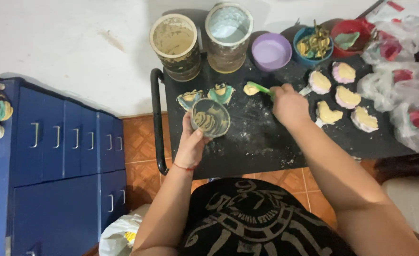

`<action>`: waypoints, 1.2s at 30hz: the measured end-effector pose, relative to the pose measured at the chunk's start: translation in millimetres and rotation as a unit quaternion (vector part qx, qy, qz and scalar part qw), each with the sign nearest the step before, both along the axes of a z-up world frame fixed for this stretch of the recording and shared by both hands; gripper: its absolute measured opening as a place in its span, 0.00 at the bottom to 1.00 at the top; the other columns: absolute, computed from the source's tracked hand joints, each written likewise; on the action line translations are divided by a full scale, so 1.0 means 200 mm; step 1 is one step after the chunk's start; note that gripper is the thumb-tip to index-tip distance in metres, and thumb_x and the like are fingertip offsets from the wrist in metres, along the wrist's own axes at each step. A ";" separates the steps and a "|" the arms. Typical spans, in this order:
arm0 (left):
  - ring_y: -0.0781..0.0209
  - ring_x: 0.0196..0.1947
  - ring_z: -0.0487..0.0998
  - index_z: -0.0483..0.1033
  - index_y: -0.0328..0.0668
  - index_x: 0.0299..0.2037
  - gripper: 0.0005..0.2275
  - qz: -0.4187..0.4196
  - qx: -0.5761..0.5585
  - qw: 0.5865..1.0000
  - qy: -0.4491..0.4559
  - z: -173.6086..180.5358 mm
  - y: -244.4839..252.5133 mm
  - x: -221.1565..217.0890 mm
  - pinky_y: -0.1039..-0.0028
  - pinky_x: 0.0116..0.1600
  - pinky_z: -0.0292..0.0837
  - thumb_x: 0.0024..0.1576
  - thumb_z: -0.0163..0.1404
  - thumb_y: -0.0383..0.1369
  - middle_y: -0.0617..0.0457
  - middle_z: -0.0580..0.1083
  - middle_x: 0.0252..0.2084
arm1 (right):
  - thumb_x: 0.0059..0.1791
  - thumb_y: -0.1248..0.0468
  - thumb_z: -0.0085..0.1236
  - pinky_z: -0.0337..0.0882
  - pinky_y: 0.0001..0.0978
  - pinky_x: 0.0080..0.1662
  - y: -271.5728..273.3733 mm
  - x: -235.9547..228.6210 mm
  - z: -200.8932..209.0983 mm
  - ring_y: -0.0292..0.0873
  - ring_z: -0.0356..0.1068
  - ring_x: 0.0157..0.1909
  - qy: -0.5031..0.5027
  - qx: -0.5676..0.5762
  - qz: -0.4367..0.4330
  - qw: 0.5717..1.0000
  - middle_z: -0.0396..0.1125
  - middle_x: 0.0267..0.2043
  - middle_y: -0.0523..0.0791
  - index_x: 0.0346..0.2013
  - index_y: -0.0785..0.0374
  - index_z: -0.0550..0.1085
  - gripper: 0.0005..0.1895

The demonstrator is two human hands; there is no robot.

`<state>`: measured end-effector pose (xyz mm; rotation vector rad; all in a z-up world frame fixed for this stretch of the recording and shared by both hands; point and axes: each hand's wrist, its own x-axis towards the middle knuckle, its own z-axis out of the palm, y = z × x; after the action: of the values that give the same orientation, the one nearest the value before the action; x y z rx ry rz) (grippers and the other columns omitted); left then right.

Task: The person scoops a beige powder from a large container into a small bowl using a green spatula. They then mix the powder with a liquid in the bowl to create a paste. The person also uses the spatula to spread the mixture onto small, curved objects on the table.

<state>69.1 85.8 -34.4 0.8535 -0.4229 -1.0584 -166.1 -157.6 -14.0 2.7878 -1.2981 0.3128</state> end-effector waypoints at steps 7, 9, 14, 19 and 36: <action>0.42 0.61 0.73 0.50 0.52 0.72 0.38 -0.049 0.017 0.998 -0.026 0.27 -0.06 0.02 0.53 0.51 0.78 0.55 0.54 0.53 0.39 0.66 0.66 | 0.52 0.63 0.60 0.74 0.50 0.44 0.21 -0.03 0.47 0.62 0.74 0.45 -0.267 0.144 0.067 0.950 0.69 0.43 0.48 0.51 0.57 0.79 0.12; 0.45 0.47 0.82 0.53 0.50 0.73 0.39 -0.103 0.026 0.992 -0.063 0.44 -0.09 0.01 0.54 0.38 0.85 0.55 0.47 0.61 0.36 0.73 0.57 | 0.50 0.71 0.63 0.75 0.47 0.44 0.38 0.00 0.70 0.59 0.75 0.43 -0.297 0.151 0.153 0.930 0.73 0.42 0.49 0.49 0.53 0.83 0.15; 0.46 0.37 0.84 0.59 0.48 0.69 0.32 -0.153 0.090 0.981 -0.084 0.51 -0.20 -0.07 0.59 0.24 0.81 0.61 0.43 0.58 0.37 0.76 0.50 | 0.49 0.63 0.62 0.68 0.32 0.45 0.41 0.11 0.94 0.42 0.69 0.42 -0.112 -0.169 0.401 0.893 0.72 0.40 0.44 0.44 0.53 0.81 0.09; 0.51 0.59 0.70 0.73 0.34 0.61 0.27 -0.184 0.071 0.963 -0.182 0.54 -0.28 -0.19 0.49 0.61 0.70 0.64 0.48 0.51 0.35 0.71 0.60 | 0.48 0.61 0.61 0.64 0.37 0.39 0.29 0.07 0.98 0.45 0.66 0.38 -0.092 -0.306 0.458 0.829 0.67 0.35 0.45 0.41 0.55 0.78 0.08; 0.51 0.46 0.80 0.74 0.32 0.59 0.26 -0.098 -0.119 0.987 -0.051 0.52 -0.46 -0.31 0.62 0.50 0.79 0.54 0.55 0.42 0.36 0.76 0.48 | 0.48 0.69 0.50 0.67 0.29 0.20 0.88 -0.16 0.81 0.39 0.69 0.18 0.069 -0.153 0.200 0.965 0.66 0.23 0.43 0.51 0.64 0.75 0.17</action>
<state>6.8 -6.1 69.2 0.6640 -0.7167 -1.1209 -198.1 17.7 147.8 2.7199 -0.5889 0.2976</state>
